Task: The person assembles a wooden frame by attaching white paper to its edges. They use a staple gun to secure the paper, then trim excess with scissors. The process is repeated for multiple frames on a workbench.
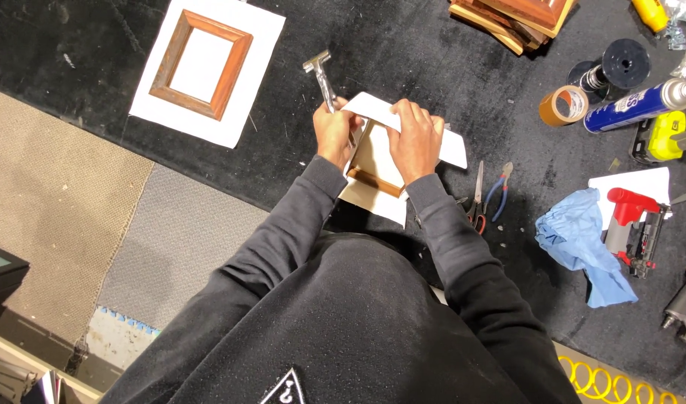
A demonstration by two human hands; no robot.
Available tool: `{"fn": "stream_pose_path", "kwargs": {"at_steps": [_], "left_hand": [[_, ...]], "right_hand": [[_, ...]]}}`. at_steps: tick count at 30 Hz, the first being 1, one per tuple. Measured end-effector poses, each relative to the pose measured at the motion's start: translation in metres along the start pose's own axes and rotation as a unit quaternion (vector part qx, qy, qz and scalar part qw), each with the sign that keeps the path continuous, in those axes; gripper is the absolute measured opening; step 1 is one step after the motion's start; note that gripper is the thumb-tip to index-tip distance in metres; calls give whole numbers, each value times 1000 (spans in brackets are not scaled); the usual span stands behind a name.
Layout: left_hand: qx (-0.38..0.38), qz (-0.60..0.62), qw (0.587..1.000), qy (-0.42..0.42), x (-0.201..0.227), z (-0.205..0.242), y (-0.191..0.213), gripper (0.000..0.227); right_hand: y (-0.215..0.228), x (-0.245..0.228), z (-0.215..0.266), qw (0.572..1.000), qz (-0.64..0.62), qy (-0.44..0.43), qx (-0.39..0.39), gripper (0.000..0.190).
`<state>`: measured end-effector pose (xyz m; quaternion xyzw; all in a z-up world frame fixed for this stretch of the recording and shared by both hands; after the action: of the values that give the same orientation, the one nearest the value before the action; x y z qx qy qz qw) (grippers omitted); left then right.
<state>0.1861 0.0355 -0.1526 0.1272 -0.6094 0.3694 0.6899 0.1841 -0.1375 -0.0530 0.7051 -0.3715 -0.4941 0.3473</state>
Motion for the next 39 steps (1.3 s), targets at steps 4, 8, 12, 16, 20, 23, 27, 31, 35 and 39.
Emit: {"fn": "stream_pose_path", "kwargs": {"at_steps": [4,8,12,16,20,23,27,31,35,39], "left_hand": [[-81,-16,996,-18,39,46,17,6],[-206,-12,978,7,11,79,48,22],[-342,-249,904,58,32,124,56,52],[-434,-328,838,25,34,136,54,45],[-481,-457,748,1,34,132,45,50],[-477,-481,735,-19,30,124,37,54],[-463,-490,738,-5,58,129,25,50],[-442,-507,740,8,53,122,30,51],[-413,-514,752,19,48,115,36,52],[-381,-505,774,23,57,112,38,52]], "right_hand": [[6,4,0,1000,-4,-6,-8,30],[0,7,-1,999,-5,15,-40,31],[-3,12,-1,997,-21,38,-64,31],[1,9,1,993,-39,67,-87,31],[6,8,3,989,-79,88,-93,31],[12,8,4,986,-104,98,-86,30],[27,-1,7,984,-133,88,-78,30],[25,1,10,984,-139,95,-59,30],[21,6,11,983,-147,102,-43,30],[21,7,12,984,-134,118,-24,27]]}}
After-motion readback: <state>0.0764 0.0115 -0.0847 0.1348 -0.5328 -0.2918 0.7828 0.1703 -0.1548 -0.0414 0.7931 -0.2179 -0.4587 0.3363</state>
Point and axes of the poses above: each hand's wrist, its own z-axis away from the middle knuckle, its own y-axis out of the back of the hand, x = y × z, the point moved 8 cm from there along -z, towards the middle knuckle, and after that the axes turned 12 degrees about -y, right-handed, at the moved point
